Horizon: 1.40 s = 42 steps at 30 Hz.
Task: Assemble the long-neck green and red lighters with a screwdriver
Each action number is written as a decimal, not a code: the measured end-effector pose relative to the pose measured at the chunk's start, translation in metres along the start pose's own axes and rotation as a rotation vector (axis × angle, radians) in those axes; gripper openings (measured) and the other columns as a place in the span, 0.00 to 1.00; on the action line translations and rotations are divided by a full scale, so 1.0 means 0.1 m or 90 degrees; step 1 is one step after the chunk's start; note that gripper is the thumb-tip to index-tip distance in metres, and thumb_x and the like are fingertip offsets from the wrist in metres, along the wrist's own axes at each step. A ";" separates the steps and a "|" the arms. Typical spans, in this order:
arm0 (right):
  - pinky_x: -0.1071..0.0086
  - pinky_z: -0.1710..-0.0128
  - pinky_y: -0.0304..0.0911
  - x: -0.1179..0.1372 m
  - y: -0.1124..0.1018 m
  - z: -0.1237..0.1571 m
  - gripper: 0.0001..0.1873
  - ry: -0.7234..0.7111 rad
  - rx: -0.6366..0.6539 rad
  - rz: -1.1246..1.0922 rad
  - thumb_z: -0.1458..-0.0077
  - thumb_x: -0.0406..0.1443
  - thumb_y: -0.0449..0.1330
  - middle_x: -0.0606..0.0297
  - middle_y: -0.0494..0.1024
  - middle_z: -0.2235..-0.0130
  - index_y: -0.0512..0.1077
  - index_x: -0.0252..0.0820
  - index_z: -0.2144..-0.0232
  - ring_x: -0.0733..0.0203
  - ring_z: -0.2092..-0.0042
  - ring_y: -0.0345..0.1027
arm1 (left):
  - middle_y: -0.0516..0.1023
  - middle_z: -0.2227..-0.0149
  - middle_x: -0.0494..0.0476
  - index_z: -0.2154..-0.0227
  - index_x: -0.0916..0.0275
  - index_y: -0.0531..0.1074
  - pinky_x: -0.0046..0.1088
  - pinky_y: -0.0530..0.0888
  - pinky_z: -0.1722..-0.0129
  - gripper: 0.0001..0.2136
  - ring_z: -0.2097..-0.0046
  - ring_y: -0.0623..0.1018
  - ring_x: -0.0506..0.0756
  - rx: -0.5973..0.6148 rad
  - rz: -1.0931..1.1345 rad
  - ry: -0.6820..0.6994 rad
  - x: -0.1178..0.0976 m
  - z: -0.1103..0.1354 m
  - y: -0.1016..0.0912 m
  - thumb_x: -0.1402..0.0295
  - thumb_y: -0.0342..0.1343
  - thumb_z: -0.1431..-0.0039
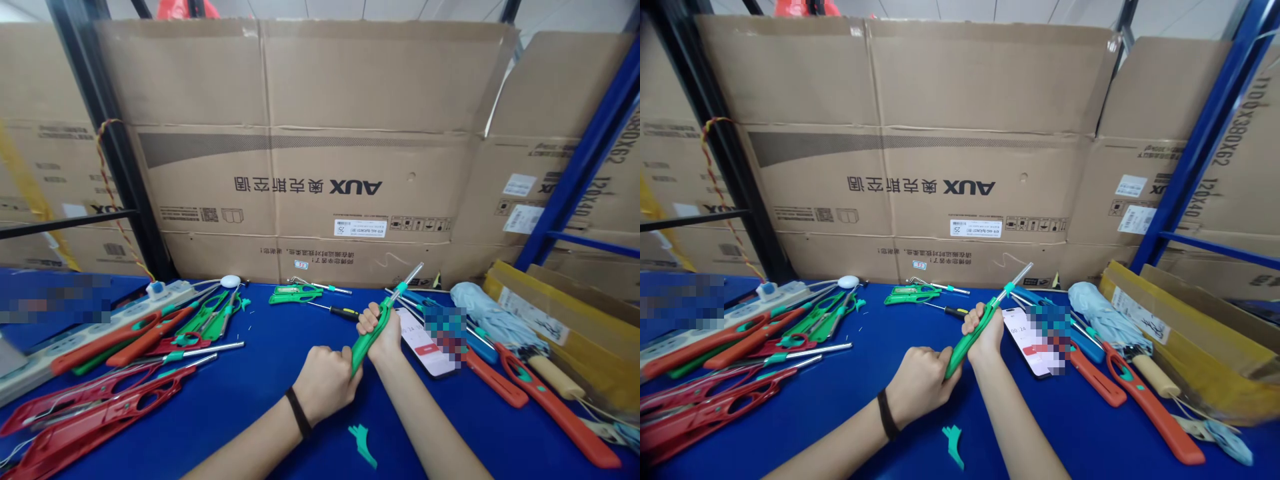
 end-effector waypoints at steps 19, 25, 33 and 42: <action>0.78 0.91 0.44 0.06 0.09 0.02 0.25 -0.019 0.241 -0.040 0.44 0.40 0.49 0.76 0.51 0.93 0.48 0.43 0.90 0.72 0.91 0.40 | 0.69 0.81 0.51 0.77 0.63 0.63 0.24 0.65 0.77 0.21 0.79 0.71 0.51 0.116 0.794 -0.218 0.13 -0.03 0.03 0.47 0.49 0.45; 0.78 0.90 0.48 0.03 0.27 0.25 0.27 0.011 0.358 -0.082 0.40 0.37 0.47 0.77 0.50 0.92 0.46 0.43 0.89 0.72 0.90 0.39 | 0.69 0.85 0.50 0.76 0.69 0.70 0.21 0.68 0.84 0.29 0.86 0.63 0.45 0.319 1.267 -0.249 -0.01 -0.02 0.14 0.41 0.57 0.56; 0.82 0.90 0.48 -0.05 0.28 0.26 0.26 0.049 0.365 -0.092 0.38 0.34 0.48 0.79 0.48 0.92 0.48 0.43 0.88 0.73 0.90 0.38 | 0.72 0.86 0.56 0.76 0.75 0.74 0.21 0.60 0.92 0.31 0.91 0.59 0.45 0.399 1.394 -0.162 -0.07 0.02 0.17 0.43 0.54 0.51; 0.73 0.82 0.63 -0.07 0.08 -0.08 0.11 0.051 0.194 0.033 0.46 0.38 0.53 0.71 0.70 0.83 0.63 0.43 0.79 0.65 0.81 0.65 | 0.76 0.82 0.59 0.77 0.69 0.73 0.22 0.66 0.83 0.27 0.87 0.69 0.49 0.273 0.918 -0.222 0.15 -0.05 0.08 0.48 0.44 0.41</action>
Point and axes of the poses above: each hand's wrist, its own z-axis away from the middle knuckle, its own y-axis out of the palm, x = y × z, the point moved 4 cm from there along -z, towards the middle knuckle
